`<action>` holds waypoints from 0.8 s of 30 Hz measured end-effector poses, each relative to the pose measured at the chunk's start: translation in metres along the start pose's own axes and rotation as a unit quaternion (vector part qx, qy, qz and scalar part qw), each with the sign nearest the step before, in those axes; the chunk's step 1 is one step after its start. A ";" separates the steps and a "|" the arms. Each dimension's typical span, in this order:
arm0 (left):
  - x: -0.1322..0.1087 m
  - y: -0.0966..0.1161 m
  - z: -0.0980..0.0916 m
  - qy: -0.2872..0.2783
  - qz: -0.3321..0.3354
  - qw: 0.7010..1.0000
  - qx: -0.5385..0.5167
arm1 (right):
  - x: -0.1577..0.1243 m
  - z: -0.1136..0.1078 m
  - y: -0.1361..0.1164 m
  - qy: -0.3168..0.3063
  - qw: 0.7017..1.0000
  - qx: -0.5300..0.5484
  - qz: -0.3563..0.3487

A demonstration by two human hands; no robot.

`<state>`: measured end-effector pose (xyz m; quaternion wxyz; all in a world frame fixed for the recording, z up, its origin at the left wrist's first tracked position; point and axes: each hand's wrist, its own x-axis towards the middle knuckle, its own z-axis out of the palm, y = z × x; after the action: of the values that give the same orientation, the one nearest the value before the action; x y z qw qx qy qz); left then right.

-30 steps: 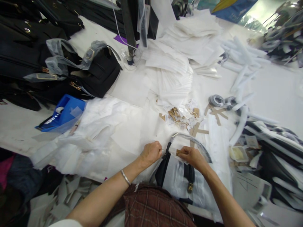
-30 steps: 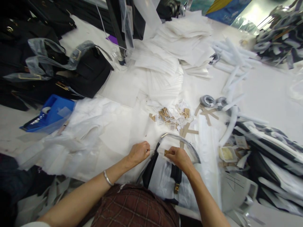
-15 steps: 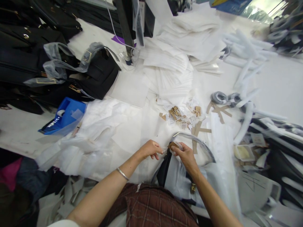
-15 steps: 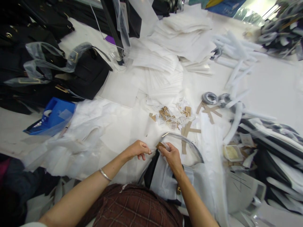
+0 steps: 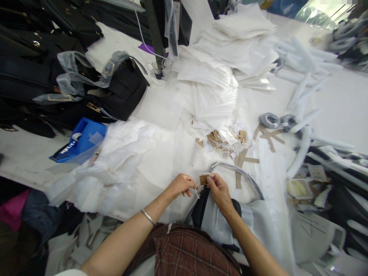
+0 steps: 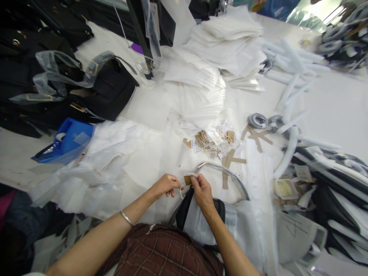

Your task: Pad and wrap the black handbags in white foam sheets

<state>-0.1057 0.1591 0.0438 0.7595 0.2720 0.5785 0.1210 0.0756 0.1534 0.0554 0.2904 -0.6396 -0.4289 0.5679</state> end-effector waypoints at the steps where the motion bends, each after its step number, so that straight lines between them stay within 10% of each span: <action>1: 0.001 -0.001 0.001 0.009 0.003 1.000 -0.001 | 0.000 0.002 0.000 -0.017 1.000 -0.018 -0.011; 10: 0.003 -0.016 -0.002 -0.008 0.032 0.991 -0.129 | -0.001 0.002 -0.004 -0.091 0.970 -0.210 -0.086; 14: 0.001 -0.017 0.003 -0.024 0.046 0.969 -0.242 | -0.003 -0.003 0.006 -0.057 0.969 -0.193 -0.145; 20: 0.003 -0.014 0.015 -0.019 0.080 0.929 -0.360 | -0.003 -0.014 0.020 0.020 0.999 -0.020 -0.045; 24: 0.005 -0.014 0.018 -0.023 0.107 0.929 -0.352 | -0.001 -0.018 0.013 0.032 0.986 -0.129 -0.101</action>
<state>-0.0887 0.1453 0.0357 0.8019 0.0497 0.4488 0.3913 0.0962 0.1488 0.0482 0.2750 -0.6429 -0.5516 0.4549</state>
